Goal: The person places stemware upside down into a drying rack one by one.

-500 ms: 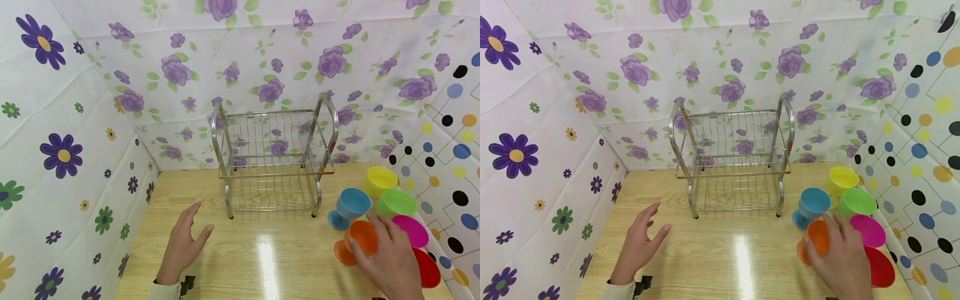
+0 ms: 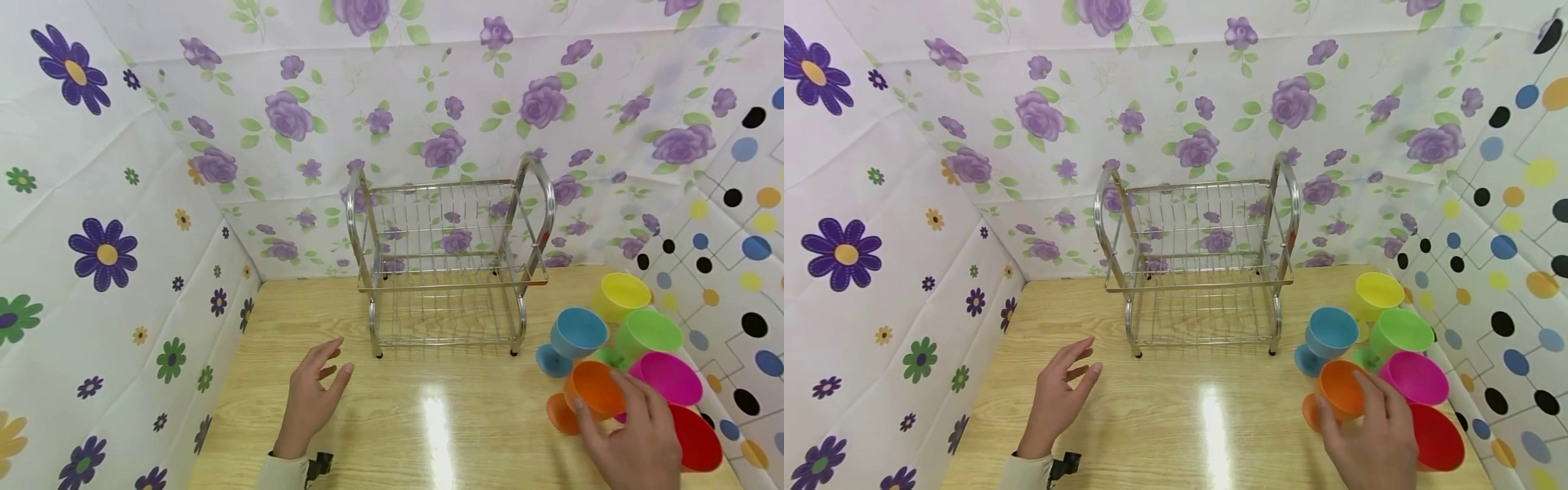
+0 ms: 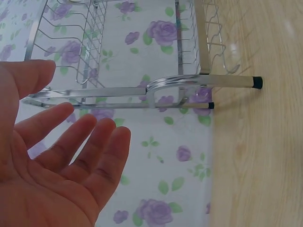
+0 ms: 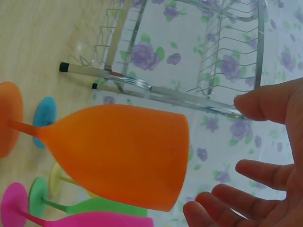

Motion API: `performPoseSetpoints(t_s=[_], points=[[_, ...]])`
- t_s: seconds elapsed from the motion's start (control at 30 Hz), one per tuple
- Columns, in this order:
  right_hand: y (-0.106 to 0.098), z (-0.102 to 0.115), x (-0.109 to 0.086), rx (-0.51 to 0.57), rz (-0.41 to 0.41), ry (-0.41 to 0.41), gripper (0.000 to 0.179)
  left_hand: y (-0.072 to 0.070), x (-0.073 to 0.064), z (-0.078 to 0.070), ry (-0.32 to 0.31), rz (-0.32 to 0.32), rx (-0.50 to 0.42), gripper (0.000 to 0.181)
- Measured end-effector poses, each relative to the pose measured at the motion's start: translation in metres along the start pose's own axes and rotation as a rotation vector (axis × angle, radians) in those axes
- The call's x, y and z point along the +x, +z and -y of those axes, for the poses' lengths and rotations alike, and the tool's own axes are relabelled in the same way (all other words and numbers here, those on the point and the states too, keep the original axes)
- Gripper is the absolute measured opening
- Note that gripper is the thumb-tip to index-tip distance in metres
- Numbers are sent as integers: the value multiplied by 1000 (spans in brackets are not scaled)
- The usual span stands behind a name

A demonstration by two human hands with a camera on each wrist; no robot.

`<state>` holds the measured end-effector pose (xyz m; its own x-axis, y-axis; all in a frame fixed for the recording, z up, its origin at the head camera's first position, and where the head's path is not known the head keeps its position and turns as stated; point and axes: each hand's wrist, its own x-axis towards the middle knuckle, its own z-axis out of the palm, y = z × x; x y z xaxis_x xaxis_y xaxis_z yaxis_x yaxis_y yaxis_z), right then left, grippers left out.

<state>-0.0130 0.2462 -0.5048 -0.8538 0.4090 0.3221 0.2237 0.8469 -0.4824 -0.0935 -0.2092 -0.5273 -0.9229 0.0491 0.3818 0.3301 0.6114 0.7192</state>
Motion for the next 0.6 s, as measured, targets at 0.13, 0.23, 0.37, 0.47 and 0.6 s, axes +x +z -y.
performPoseSetpoints(t_s=[0.13,0.23,0.37,0.47,0.6], points=[[2,-3,-5,-9,-54,1,81,4,0,2,-26,-17,-51,47],[4,-4,-9,-7,-67,35,80,7,-1,4,-37,-31,-70,45],[9,-4,-15,25,-109,90,79,10,0,7,-62,-44,-103,41],[13,-5,-19,55,-168,102,78,13,0,9,-85,-58,-133,40],[22,-7,-23,80,-219,113,80,16,0,11,-107,-67,-170,39]])
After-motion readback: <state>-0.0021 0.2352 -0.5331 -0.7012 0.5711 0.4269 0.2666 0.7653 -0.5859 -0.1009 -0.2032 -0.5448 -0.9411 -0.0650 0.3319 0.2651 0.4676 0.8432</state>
